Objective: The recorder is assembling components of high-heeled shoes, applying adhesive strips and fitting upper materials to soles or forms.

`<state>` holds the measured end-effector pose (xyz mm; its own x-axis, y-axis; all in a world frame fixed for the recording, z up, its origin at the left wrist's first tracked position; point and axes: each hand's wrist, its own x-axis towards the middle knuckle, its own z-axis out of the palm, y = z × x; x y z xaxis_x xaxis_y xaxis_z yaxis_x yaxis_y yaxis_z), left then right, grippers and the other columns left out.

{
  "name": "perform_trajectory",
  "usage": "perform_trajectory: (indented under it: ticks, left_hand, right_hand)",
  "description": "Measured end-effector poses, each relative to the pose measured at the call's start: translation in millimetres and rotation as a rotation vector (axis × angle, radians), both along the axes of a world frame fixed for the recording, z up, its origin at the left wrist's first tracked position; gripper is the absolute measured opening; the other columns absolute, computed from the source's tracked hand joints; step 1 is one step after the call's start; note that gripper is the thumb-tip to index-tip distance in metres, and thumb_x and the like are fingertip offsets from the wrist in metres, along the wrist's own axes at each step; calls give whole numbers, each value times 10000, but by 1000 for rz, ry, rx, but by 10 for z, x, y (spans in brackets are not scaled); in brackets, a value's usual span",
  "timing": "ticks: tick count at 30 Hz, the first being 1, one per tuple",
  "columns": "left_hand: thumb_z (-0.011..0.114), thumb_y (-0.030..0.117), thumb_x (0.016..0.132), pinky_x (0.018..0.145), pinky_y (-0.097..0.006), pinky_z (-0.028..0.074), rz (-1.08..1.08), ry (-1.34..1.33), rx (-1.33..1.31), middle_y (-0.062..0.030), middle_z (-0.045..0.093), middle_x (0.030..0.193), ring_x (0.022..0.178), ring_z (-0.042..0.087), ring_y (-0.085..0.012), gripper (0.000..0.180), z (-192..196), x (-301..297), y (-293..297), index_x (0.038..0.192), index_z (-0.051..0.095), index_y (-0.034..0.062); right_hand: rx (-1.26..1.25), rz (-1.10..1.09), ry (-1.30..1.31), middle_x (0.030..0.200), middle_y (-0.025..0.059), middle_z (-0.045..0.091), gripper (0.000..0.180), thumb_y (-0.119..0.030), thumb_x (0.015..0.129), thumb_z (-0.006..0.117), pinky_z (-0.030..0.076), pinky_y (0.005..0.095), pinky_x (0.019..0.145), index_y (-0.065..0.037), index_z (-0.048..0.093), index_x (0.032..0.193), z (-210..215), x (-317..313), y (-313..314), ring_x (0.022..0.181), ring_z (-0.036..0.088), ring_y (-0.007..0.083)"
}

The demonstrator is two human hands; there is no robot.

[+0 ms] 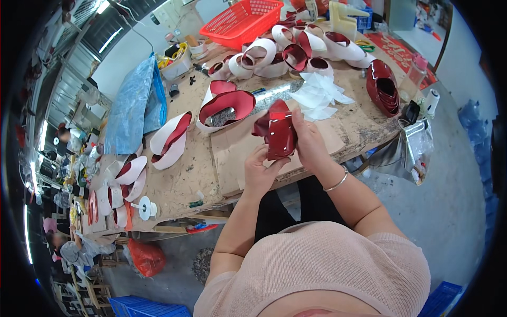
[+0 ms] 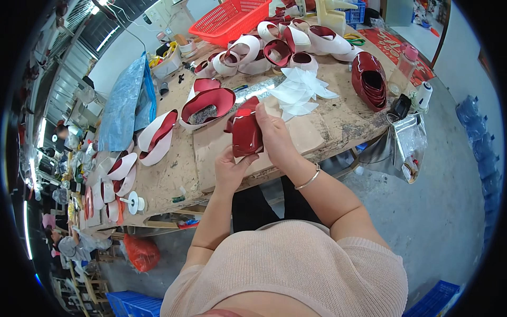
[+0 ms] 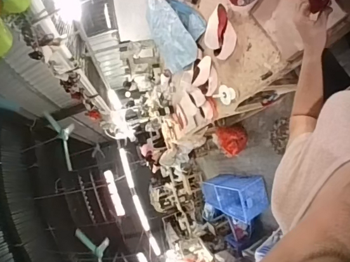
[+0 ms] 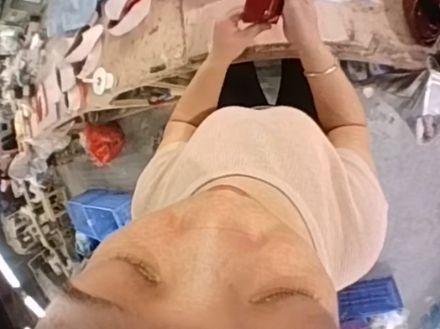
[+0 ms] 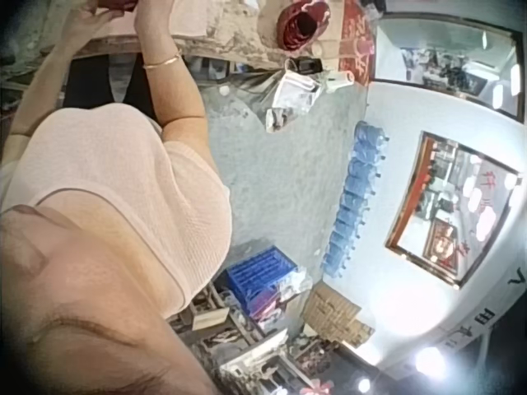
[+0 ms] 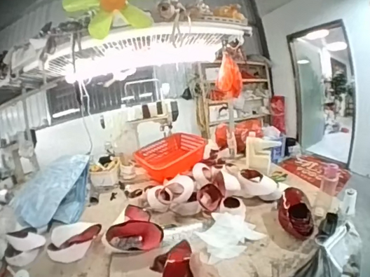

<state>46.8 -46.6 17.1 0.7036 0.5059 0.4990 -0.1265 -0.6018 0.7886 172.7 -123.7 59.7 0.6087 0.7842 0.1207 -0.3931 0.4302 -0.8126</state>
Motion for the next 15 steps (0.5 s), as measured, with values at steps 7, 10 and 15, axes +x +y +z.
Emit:
perform_trajectory:
  ticks: [7,10,15]
  left_hand:
    - [687,-75,762,813,-286,484,-82,-87,-12,-52,668,992,899,614,-133,241,-281,7,-111,990,667,-1]
    - [719,-47,753,807,-309,490,-132,-311,-586,-30,675,925,894,622,-148,207,-218,-66,-221,945,668,7]
    - [694,-70,773,830,-291,487,-192,-251,-546,-46,676,990,945,624,-147,257,-221,-192,-148,1017,661,2]
  right_hand:
    - [50,1,32,824,36,629,435,-415,985,433,455,213,630,-30,611,887,113,-99,-120,716,558,49]
    - [-123,292,-134,786,29,636,371,-346,977,486,481,237,636,-12,626,896,-132,32,-120,680,578,78]
    - [86,486,-256,961,39,663,240,-171,912,599,472,268,817,-1,638,1077,-191,-15,-293,862,596,89]
